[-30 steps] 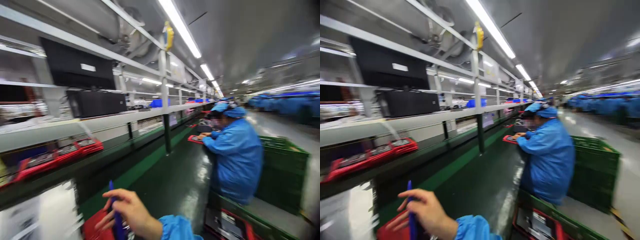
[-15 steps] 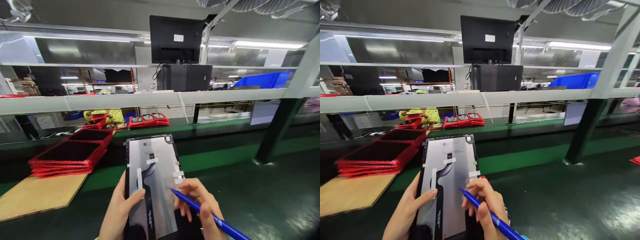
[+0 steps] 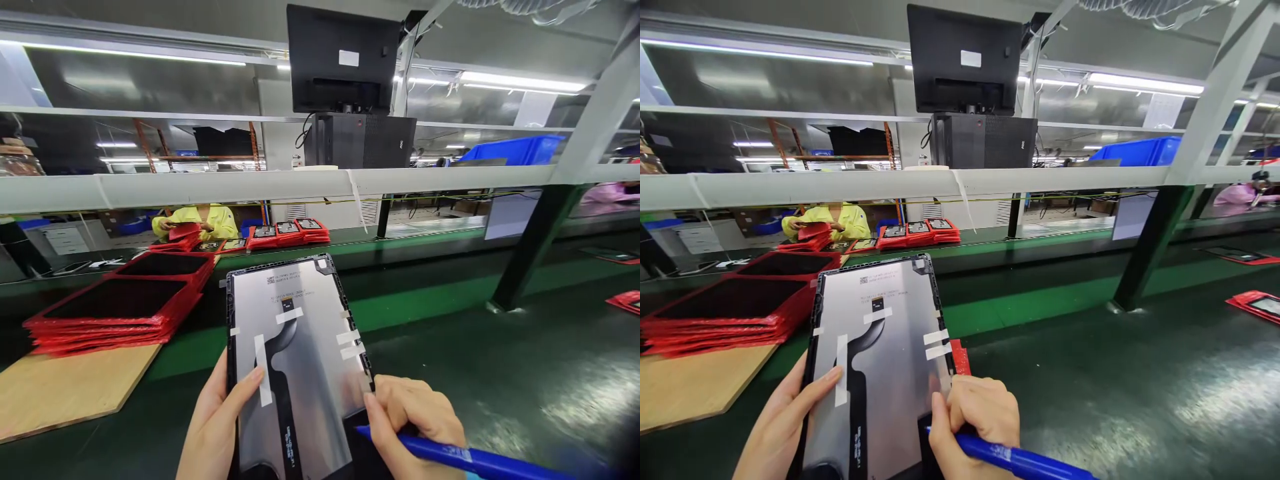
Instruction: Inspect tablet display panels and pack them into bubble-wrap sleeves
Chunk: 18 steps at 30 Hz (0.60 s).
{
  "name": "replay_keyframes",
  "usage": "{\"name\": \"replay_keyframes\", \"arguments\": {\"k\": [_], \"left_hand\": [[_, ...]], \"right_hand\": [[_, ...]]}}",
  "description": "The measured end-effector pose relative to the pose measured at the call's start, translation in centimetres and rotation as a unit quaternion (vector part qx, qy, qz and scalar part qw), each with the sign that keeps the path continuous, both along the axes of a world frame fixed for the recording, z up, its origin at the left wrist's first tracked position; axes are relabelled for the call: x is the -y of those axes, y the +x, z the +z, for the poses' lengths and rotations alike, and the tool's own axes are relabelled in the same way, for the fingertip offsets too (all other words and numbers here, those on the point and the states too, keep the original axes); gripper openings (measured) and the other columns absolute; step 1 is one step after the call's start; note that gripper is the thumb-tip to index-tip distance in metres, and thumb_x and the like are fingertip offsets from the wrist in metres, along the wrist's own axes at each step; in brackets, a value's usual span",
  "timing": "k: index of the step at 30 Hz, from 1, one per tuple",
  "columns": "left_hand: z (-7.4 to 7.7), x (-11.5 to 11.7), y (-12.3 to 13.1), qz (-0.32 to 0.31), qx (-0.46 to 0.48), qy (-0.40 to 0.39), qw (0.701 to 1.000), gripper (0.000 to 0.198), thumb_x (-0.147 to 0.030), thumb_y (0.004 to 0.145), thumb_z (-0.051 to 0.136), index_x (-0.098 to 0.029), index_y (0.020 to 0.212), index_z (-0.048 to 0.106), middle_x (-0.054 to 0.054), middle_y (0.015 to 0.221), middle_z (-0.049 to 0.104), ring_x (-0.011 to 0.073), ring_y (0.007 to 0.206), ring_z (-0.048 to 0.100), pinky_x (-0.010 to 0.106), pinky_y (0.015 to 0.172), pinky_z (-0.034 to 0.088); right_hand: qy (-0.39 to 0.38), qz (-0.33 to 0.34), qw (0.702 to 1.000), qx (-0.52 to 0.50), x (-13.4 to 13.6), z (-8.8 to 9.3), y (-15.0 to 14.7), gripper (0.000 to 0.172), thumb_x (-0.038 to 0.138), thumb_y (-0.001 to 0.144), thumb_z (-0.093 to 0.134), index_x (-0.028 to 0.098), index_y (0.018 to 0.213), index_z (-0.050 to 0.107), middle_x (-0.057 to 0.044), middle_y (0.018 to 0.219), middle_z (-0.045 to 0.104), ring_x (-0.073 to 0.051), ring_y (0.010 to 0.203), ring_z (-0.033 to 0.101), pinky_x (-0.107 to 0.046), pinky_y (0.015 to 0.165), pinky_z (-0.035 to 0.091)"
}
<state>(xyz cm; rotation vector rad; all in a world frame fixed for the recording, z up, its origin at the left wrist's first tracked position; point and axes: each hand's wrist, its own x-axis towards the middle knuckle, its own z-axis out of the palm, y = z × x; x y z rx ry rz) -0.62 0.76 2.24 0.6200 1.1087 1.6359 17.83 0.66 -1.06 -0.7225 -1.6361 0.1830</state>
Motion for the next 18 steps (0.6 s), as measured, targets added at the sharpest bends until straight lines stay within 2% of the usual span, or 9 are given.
{"name": "replay_keyframes", "arguments": {"k": [3, 7, 10, 12, 14, 16, 18], "left_hand": [[0.2, 0.3, 0.1, -0.004, 0.010, -0.012, 1.000, 0.070, -0.031, 0.062, 0.080, -0.030, 0.128, 0.058, 0.000, 0.110, 0.074, 0.0275, 0.114, 0.061, 0.024, 0.080, 0.056], [0.2, 0.5, 0.0, 0.016, 0.001, -0.024, 1.000, 0.066, -0.030, 0.063, 0.080, -0.031, 0.126, 0.060, -0.003, 0.114, 0.072, 0.0232, 0.119, 0.057, 0.020, 0.091, 0.049], [0.2, 0.4, 0.0, 0.022, -0.006, -0.028, 0.999, 0.069, -0.029, 0.062, 0.080, -0.030, 0.128, 0.058, -0.001, 0.110, 0.074, 0.0265, 0.116, 0.059, 0.027, 0.093, 0.049], [0.4, 0.2, 0.0, 0.015, 0.000, -0.031, 0.999, 0.070, -0.028, 0.062, 0.080, -0.030, 0.129, 0.058, 0.000, 0.106, 0.075, 0.0290, 0.110, 0.063, 0.031, 0.089, 0.053], [0.6, 0.1, 0.0, 0.020, 0.006, -0.038, 0.999, 0.069, -0.027, 0.064, 0.078, -0.031, 0.129, 0.057, 0.000, 0.105, 0.075, 0.0294, 0.105, 0.066, 0.032, 0.085, 0.056], [0.8, 0.1, 0.0, 0.037, -0.003, -0.042, 0.998, 0.067, -0.028, 0.067, 0.076, -0.031, 0.130, 0.056, 0.000, 0.108, 0.074, 0.0284, 0.104, 0.066, 0.029, 0.082, 0.057], [0.8, 0.1, -0.1, 0.042, -0.014, -0.041, 0.998, 0.068, -0.029, 0.069, 0.075, -0.031, 0.133, 0.053, -0.001, 0.110, 0.074, 0.0273, 0.107, 0.065, 0.024, 0.078, 0.057]], "right_hand": [[0.007, -0.010, 1.000, 0.022, 0.0, -0.2, -0.1, 0.044, -0.001, 0.078, 0.053, 0.023, 0.065, 0.019, 0.007, 0.056, 0.023, -0.008, 0.046, 0.025, -0.024, 0.048, 0.022], [0.010, -0.002, 1.000, 0.016, -0.2, -0.3, -0.2, 0.046, -0.004, 0.076, 0.053, 0.023, 0.065, 0.017, 0.007, 0.057, 0.020, -0.008, 0.046, 0.022, -0.025, 0.048, 0.020], [-0.008, 0.009, 1.000, -0.014, -0.2, -0.3, -0.2, 0.044, 0.000, 0.080, 0.053, 0.022, 0.061, 0.020, 0.007, 0.055, 0.022, -0.008, 0.046, 0.023, -0.025, 0.047, 0.020], [-0.032, 0.058, 0.992, -0.106, -0.1, -0.1, 0.1, 0.041, 0.010, 0.087, 0.052, 0.021, 0.058, 0.025, 0.007, 0.052, 0.025, -0.008, 0.045, 0.026, -0.023, 0.046, 0.024], [-0.066, 0.114, 0.968, -0.213, 0.0, 0.2, 0.7, 0.037, 0.030, 0.090, 0.057, 0.021, 0.058, 0.040, 0.007, 0.050, 0.038, -0.009, 0.044, 0.036, -0.022, 0.045, 0.031], [-0.107, 0.131, 0.949, -0.265, 0.0, 0.6, 1.7, 0.030, 0.050, 0.087, 0.057, 0.023, 0.075, 0.060, 0.004, 0.051, 0.055, -0.011, 0.044, 0.048, -0.022, 0.043, 0.038], [-0.158, 0.109, 0.945, -0.264, -0.3, 1.0, 2.6, 0.040, 0.058, 0.088, 0.050, 0.022, 0.096, 0.067, 0.001, 0.048, 0.063, -0.012, 0.040, 0.053, -0.021, 0.039, 0.039]]}}
